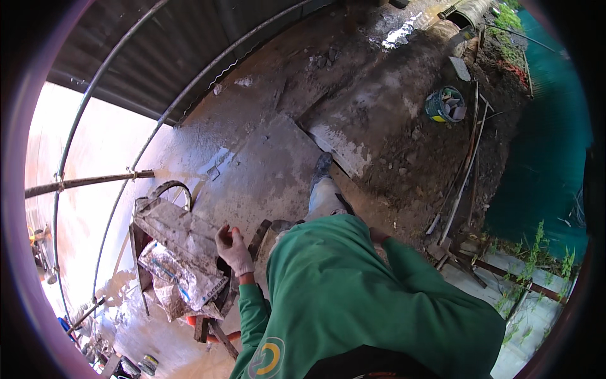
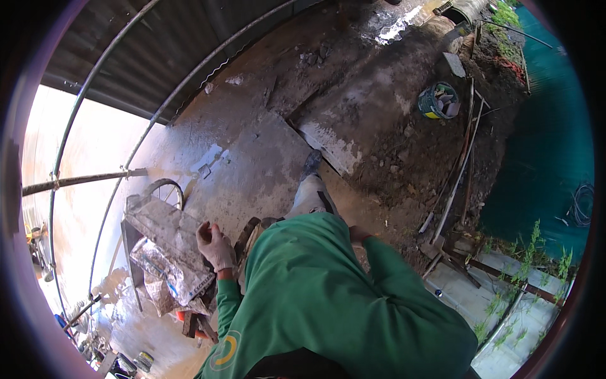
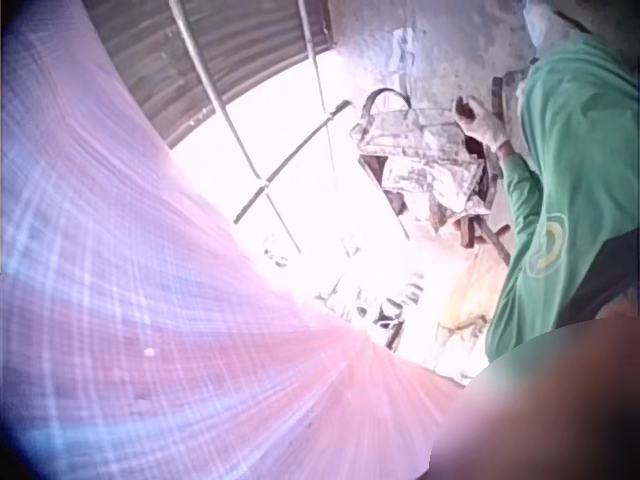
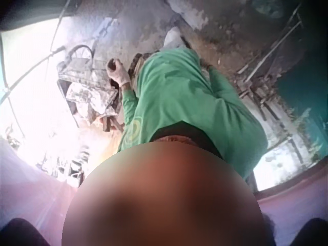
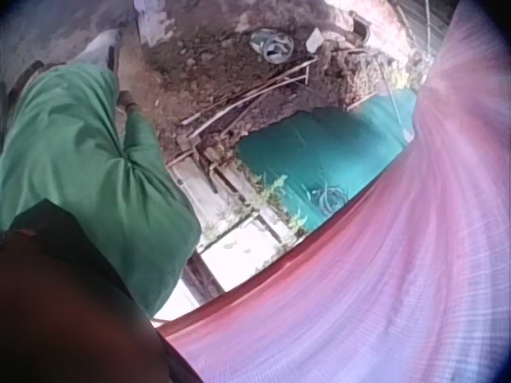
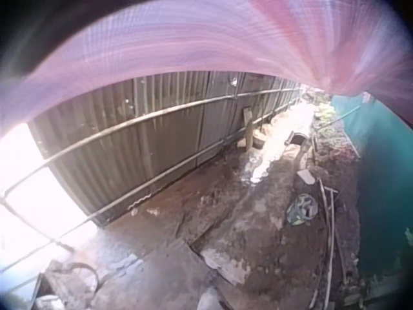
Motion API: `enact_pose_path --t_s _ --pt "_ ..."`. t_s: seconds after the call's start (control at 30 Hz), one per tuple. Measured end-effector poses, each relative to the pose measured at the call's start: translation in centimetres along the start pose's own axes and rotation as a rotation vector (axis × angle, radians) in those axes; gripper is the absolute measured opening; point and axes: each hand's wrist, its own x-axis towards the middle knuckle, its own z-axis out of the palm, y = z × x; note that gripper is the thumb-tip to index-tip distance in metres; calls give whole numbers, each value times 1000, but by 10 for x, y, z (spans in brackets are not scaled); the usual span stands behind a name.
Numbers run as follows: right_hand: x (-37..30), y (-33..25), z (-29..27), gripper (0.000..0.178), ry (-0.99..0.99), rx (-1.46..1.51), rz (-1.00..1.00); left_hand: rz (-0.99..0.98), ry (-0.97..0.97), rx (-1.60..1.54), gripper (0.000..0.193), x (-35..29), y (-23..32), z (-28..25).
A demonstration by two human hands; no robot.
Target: The person uses a shovel to break up and level a muddy patch of ground under a corrugated metal shelter. They repeatedly dig, scrape, and smooth the surface, occasionally picking up debris by hand and placing it into a wheelbarrow.
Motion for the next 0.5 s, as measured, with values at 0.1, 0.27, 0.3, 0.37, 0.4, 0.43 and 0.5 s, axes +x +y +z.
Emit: enact_pose_path --t_s 0.1,0.27,0.3,0.37,0.4,0.43,0.5 --pt "13 -6 -82 48 26 90 203 -161 99 -105 26 22 -26 8" --pt "70 -34 -228 43 40 590 240 -555 149 -98 25 44 -92 15" --pt "85 -38 -257 44 130 634 195 -685 61 105 31 44 -101 14" --pt "108 -40 -301 46 285 738 166 -884 -105 175 35 45 -110 17" --pt "119 -39 -325 45 311 787 118 -874 -147 99 35 48 -110 23" --pt "128 -36 -344 43 315 860 114 -932 -121 117 35 47 -105 29" --pt "146 -30 -374 42 282 910 145 -840 -127 59 38 54 -85 51"
